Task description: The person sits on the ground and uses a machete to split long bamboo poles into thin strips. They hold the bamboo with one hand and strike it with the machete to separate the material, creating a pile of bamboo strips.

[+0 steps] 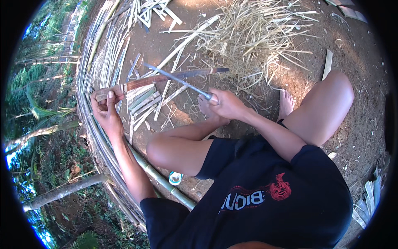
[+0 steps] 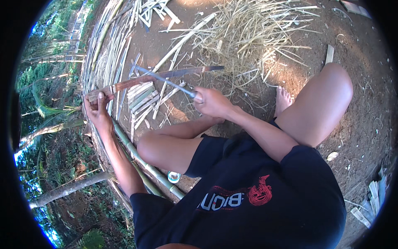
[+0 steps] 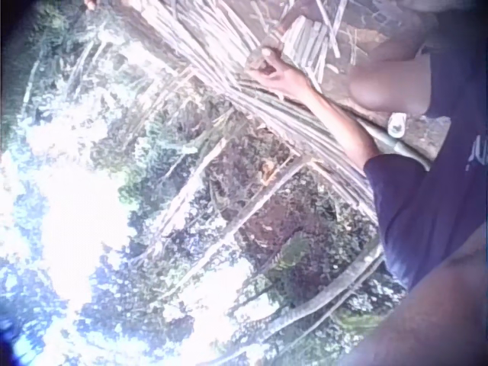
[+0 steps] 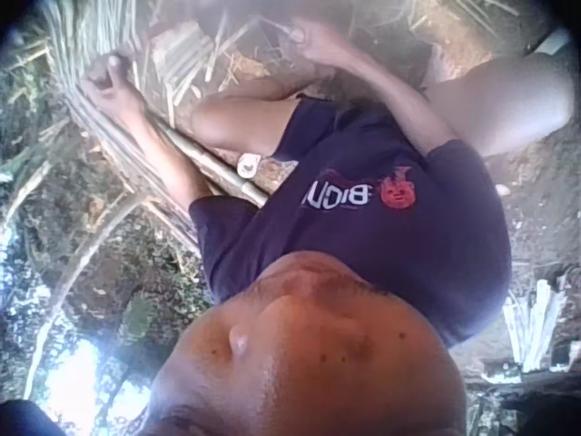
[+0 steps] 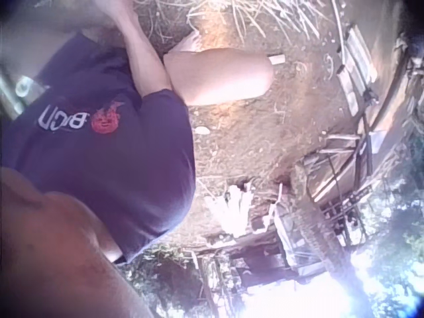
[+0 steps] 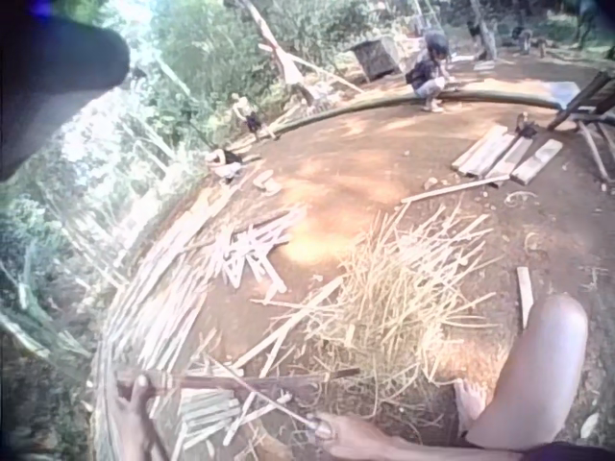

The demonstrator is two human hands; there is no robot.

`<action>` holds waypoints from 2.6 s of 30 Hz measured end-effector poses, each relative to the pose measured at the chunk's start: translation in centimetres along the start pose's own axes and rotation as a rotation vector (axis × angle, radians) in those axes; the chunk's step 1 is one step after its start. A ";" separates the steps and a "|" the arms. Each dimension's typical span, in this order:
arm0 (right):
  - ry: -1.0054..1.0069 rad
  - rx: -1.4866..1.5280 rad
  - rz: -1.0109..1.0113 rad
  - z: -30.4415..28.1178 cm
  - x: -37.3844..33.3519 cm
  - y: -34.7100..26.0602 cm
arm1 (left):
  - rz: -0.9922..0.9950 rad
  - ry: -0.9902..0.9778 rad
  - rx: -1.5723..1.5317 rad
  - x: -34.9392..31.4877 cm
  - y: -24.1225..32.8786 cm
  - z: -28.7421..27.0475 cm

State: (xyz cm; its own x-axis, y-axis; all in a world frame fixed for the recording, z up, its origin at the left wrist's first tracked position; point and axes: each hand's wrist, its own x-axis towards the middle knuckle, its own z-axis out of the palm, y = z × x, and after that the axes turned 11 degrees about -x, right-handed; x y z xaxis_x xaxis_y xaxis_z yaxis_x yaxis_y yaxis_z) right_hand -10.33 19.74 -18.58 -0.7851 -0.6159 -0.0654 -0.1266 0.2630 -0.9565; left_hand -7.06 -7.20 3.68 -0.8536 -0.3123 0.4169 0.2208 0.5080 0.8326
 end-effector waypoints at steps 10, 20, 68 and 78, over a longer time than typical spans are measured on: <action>-0.047 -0.096 0.140 -0.3 -0.5 2.8 | -0.008 0.064 0.039 -1.9 0.6 -0.7; 0.031 -0.166 0.195 0.7 0.5 6.4 | -0.046 0.111 0.050 -2.2 -0.8 -2.1; 0.095 -0.195 0.182 2.8 0.3 7.9 | -0.029 0.008 -0.284 0.2 -3.7 -1.4; 0.077 -0.239 0.245 3.1 0.1 8.0 | -0.018 0.072 -0.273 -0.2 -3.4 -1.1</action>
State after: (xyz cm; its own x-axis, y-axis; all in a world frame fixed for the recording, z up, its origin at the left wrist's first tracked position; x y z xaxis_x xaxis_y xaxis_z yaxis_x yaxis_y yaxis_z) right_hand -9.52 19.45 -27.09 -0.8520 -0.4576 -0.2542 -0.0603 0.5682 -0.8207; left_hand -7.14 -9.73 1.21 -0.8247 -0.3809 0.4182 0.3336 0.2696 0.9034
